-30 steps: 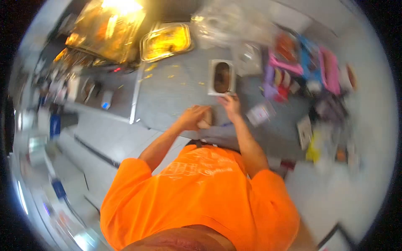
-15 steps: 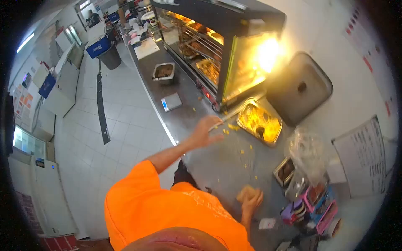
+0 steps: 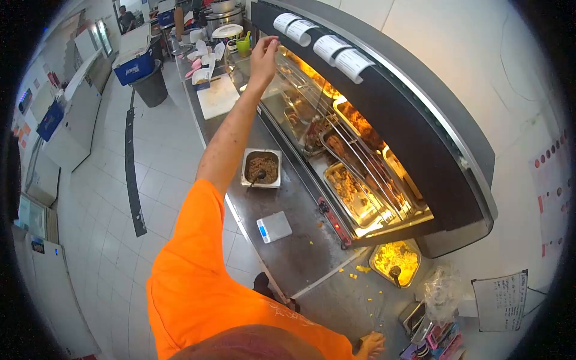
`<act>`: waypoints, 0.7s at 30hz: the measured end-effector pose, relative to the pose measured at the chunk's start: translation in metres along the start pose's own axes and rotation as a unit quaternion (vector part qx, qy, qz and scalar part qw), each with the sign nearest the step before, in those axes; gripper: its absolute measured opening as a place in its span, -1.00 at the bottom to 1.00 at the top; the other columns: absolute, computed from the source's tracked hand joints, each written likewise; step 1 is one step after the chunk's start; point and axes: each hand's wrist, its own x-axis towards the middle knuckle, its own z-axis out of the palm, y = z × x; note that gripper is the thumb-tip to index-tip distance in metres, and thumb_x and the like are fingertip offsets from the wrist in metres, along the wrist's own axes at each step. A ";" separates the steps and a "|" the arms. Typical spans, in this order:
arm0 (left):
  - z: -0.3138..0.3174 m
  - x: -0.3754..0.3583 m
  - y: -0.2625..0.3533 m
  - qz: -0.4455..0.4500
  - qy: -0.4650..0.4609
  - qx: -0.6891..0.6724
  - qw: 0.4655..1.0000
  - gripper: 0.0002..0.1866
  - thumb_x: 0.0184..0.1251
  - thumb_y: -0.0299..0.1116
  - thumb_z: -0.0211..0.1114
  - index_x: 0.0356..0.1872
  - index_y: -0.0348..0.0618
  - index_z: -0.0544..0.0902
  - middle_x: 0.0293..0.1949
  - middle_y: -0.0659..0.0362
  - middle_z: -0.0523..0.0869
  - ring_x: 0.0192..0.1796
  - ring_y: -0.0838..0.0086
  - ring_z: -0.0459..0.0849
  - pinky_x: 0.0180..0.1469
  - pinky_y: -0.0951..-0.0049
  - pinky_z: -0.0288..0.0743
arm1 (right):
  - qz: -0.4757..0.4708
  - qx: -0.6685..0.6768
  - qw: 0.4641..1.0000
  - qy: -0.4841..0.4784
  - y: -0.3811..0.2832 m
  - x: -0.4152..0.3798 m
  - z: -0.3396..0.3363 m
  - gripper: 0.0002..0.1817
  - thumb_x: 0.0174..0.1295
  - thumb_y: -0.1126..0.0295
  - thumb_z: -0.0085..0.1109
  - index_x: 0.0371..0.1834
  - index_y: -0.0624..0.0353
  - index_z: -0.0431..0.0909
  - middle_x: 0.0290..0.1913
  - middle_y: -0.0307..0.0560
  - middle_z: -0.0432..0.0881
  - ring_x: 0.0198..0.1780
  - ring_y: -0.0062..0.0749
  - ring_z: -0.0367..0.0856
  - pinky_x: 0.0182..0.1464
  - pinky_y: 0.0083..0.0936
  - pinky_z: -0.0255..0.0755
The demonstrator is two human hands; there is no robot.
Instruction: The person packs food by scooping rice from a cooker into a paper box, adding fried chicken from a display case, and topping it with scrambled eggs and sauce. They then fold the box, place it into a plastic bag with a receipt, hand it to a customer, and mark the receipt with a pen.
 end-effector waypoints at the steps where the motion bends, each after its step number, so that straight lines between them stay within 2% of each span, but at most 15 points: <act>1: 0.000 0.012 -0.002 -0.001 -0.001 -0.003 1.000 -0.76 0.38 -0.30 0.14 -0.12 -0.29 0.58 -0.23 0.08 0.69 -0.16 0.40 0.64 -0.06 0.40 0.46 | 0.020 -0.004 1.000 0.000 -0.005 0.002 -0.001 -0.25 0.14 -0.17 0.14 0.40 -0.29 0.19 0.43 0.08 0.13 0.43 0.05 0.08 0.35 0.07 0.05; 4: 0.005 0.027 0.003 -0.002 -0.019 -0.037 0.999 -0.77 0.38 -0.32 0.13 -0.14 -0.28 0.58 -0.26 0.11 0.70 -0.16 0.44 0.65 -0.07 0.44 0.48 | 0.087 -0.023 0.996 -0.001 -0.003 0.006 0.004 -0.28 0.17 -0.15 0.12 0.41 -0.30 0.17 0.42 0.08 0.14 0.42 0.04 0.09 0.34 0.10 0.04; 6: 0.007 0.023 0.018 -0.043 -0.046 -0.067 0.996 -0.79 0.38 -0.35 0.12 -0.16 -0.29 0.58 -0.29 0.12 0.70 -0.20 0.49 0.66 -0.12 0.49 0.50 | 0.115 -0.031 0.993 -0.002 0.001 0.007 0.017 -0.28 0.18 -0.15 0.12 0.41 -0.30 0.17 0.42 0.07 0.15 0.42 0.04 0.09 0.34 0.11 0.04; 8: 0.015 0.018 0.022 -0.019 -0.040 -0.093 0.995 -0.82 0.36 -0.39 0.14 -0.18 -0.29 0.59 -0.32 0.13 0.70 -0.27 0.51 0.66 -0.17 0.53 0.50 | 0.046 -0.040 0.998 -0.012 0.002 0.008 0.034 -0.30 0.21 -0.12 0.10 0.42 -0.29 0.16 0.45 0.01 0.12 0.44 0.04 0.07 0.39 0.10 -0.06; 12: 0.026 0.000 0.043 0.004 -0.051 -0.123 0.991 -0.85 0.33 -0.44 0.16 -0.22 -0.32 0.60 -0.37 0.13 0.70 -0.28 0.50 0.68 -0.18 0.52 0.52 | 0.053 -0.052 0.997 -0.019 0.013 0.013 0.050 -0.30 0.23 -0.11 0.06 0.43 -0.28 0.14 0.48 -0.09 0.07 0.42 0.05 0.07 0.38 0.09 -0.06; 14: 0.028 -0.007 0.059 -0.015 -0.103 -0.114 0.988 -0.84 0.36 -0.40 0.14 -0.15 -0.24 0.59 -0.31 0.21 0.68 -0.24 0.59 0.63 -0.24 0.59 0.46 | 0.056 -0.058 0.996 -0.027 0.017 0.011 0.056 -0.31 0.25 -0.11 0.04 0.44 -0.27 0.13 0.50 -0.16 0.05 0.41 0.06 0.08 0.38 0.07 -0.07; 21: 0.037 -0.009 0.064 -0.003 -0.100 -0.094 0.991 -0.82 0.36 -0.38 0.14 -0.15 -0.25 0.59 -0.31 0.19 0.68 -0.23 0.57 0.64 -0.22 0.56 0.49 | 0.076 -0.043 0.996 -0.031 0.036 -0.007 0.062 -0.34 0.25 -0.11 0.04 0.40 -0.25 0.17 0.46 -0.14 0.09 0.39 0.05 0.11 0.36 0.06 -0.04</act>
